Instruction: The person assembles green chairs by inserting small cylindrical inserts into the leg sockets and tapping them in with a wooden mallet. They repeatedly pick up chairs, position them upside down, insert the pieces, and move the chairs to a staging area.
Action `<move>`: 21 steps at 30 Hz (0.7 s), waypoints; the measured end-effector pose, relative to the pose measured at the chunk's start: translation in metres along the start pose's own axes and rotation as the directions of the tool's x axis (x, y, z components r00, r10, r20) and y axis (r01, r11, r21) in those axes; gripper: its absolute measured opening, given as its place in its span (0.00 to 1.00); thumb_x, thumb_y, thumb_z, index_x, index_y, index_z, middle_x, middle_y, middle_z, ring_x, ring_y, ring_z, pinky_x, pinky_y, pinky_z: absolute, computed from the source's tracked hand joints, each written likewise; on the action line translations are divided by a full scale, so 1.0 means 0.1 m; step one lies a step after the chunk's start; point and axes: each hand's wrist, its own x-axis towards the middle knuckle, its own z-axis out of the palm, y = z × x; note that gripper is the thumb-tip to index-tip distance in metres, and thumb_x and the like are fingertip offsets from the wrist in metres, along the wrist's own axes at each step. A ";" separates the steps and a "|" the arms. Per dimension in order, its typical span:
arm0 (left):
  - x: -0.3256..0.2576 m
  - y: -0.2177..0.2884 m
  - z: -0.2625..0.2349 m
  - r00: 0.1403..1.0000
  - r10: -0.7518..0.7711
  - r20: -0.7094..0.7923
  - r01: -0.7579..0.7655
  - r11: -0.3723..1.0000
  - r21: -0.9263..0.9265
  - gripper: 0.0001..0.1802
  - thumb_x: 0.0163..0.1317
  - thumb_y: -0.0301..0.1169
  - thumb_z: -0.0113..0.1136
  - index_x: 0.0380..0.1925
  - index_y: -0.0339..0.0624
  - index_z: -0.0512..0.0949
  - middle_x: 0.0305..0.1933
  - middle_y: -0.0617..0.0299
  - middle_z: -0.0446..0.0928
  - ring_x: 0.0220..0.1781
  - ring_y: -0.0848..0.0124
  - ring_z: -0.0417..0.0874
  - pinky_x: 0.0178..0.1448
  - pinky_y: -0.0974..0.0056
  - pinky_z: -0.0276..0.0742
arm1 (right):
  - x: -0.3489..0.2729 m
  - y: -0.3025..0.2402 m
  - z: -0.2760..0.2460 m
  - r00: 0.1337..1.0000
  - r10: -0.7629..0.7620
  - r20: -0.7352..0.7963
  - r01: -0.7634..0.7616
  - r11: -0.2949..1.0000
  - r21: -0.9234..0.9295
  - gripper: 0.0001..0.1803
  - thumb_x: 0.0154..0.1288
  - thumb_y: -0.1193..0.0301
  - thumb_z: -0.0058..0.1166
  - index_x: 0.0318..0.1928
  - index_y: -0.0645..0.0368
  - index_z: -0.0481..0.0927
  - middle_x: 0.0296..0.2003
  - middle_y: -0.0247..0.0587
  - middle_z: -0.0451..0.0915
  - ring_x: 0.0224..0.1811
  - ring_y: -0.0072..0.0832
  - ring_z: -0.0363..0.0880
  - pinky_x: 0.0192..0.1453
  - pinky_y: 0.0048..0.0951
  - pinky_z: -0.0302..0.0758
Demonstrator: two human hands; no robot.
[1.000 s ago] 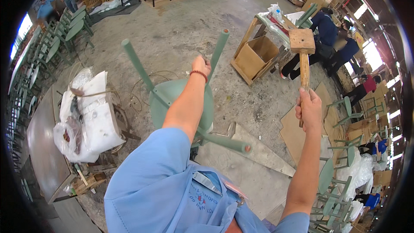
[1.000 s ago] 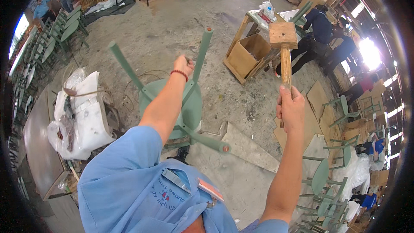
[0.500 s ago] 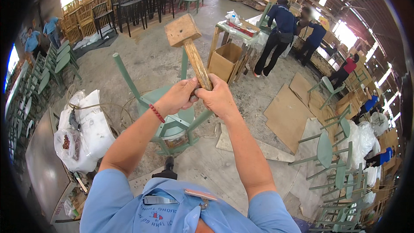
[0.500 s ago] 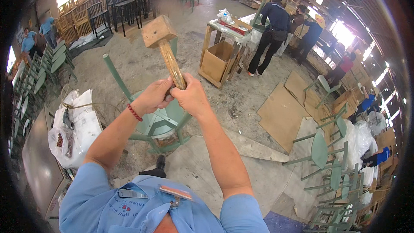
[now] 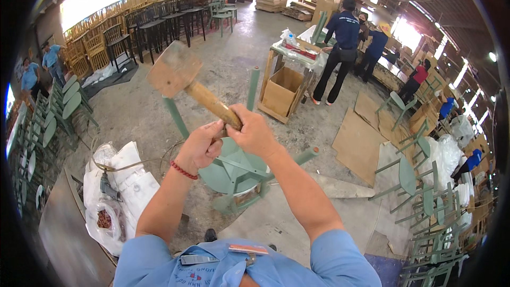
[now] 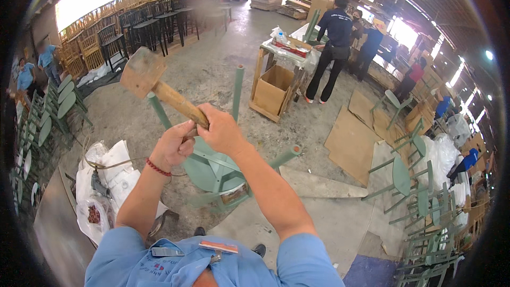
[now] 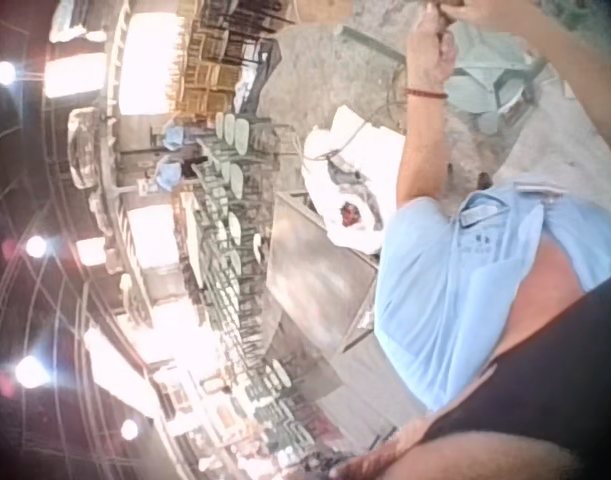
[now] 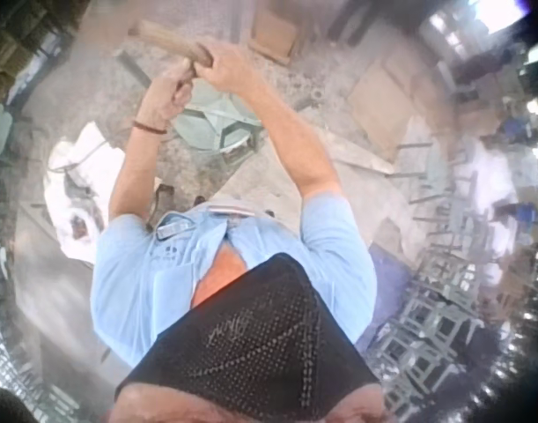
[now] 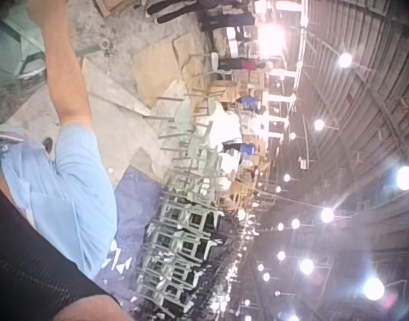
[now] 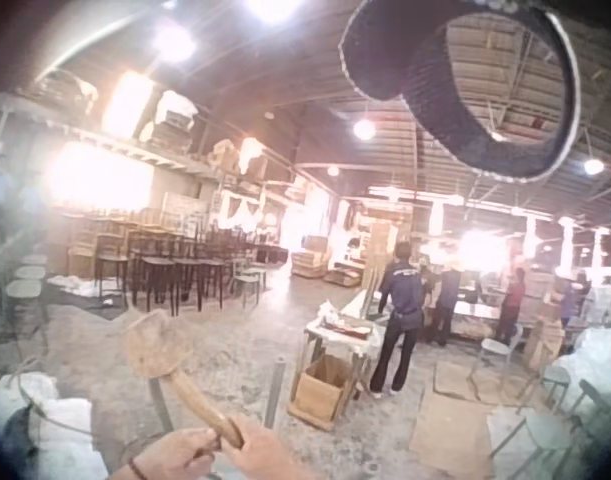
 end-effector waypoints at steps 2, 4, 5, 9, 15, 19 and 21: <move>-0.06 0.10 -0.41 0.999 0.016 0.040 -0.013 0.998 -0.067 0.13 0.73 0.41 0.51 0.38 0.43 0.75 0.25 0.68 0.72 0.16 0.82 0.60 0.17 0.74 0.54 | 0.14 -0.04 0.43 0.999 0.017 0.038 -0.017 1.000 0.006 0.19 0.56 0.70 0.59 0.49 0.55 0.74 0.34 0.55 0.80 0.40 0.54 0.79 0.41 0.44 0.75; -0.01 0.04 -0.89 0.997 0.029 0.068 -0.023 0.996 -0.083 0.13 0.72 0.41 0.53 0.38 0.44 0.76 0.22 0.69 0.71 0.16 0.82 0.60 0.17 0.74 0.55 | 0.26 -0.05 0.79 0.999 0.027 0.045 -0.025 0.999 -0.034 0.18 0.57 0.71 0.58 0.49 0.55 0.74 0.32 0.54 0.80 0.39 0.53 0.80 0.40 0.45 0.75; 0.01 0.02 -1.05 0.999 0.007 0.050 -0.002 0.995 -0.098 0.12 0.72 0.40 0.53 0.38 0.44 0.76 0.21 0.69 0.70 0.16 0.82 0.61 0.17 0.74 0.55 | 0.31 -0.04 0.93 0.994 0.093 0.057 -0.091 0.995 -0.036 0.18 0.57 0.70 0.59 0.49 0.56 0.74 0.33 0.54 0.80 0.38 0.52 0.80 0.40 0.45 0.75; 0.05 0.17 -1.16 0.995 -0.098 -0.003 0.097 0.984 -0.153 0.09 0.70 0.39 0.55 0.35 0.46 0.75 0.20 0.73 0.66 0.16 0.83 0.61 0.18 0.75 0.54 | 0.37 0.11 1.24 0.970 0.239 0.035 -0.237 0.970 -0.048 0.19 0.57 0.70 0.59 0.50 0.56 0.76 0.32 0.51 0.81 0.34 0.46 0.81 0.38 0.40 0.76; 0.44 0.50 -2.00 0.909 0.292 -0.297 -0.199 0.931 0.305 0.13 0.68 0.34 0.58 0.47 0.38 0.78 0.36 0.66 0.79 0.19 0.82 0.62 0.21 0.74 0.58 | 0.52 0.31 1.49 0.941 0.339 0.005 -0.339 0.941 0.028 0.18 0.57 0.70 0.60 0.48 0.61 0.75 0.28 0.38 0.78 0.27 0.29 0.76 0.34 0.32 0.74; 0.87 1.08 -2.77 0.768 0.558 -0.315 -0.341 0.772 0.537 0.18 0.69 0.34 0.57 0.53 0.35 0.77 0.30 0.69 0.76 0.18 0.82 0.60 0.22 0.73 0.58 | 0.62 0.32 1.55 0.845 0.531 0.057 -0.533 0.830 0.163 0.16 0.59 0.69 0.61 0.45 0.64 0.74 0.24 0.32 0.73 0.21 0.21 0.70 0.26 0.27 0.69; 1.07 1.24 -2.79 0.899 0.340 -0.276 -0.225 0.900 0.373 0.18 0.70 0.35 0.56 0.54 0.35 0.76 0.27 0.70 0.74 0.18 0.81 0.59 0.22 0.72 0.58 | 0.62 0.35 1.51 0.759 0.647 0.080 -0.644 0.725 0.243 0.15 0.61 0.69 0.60 0.45 0.63 0.74 0.23 0.30 0.71 0.18 0.18 0.68 0.21 0.24 0.65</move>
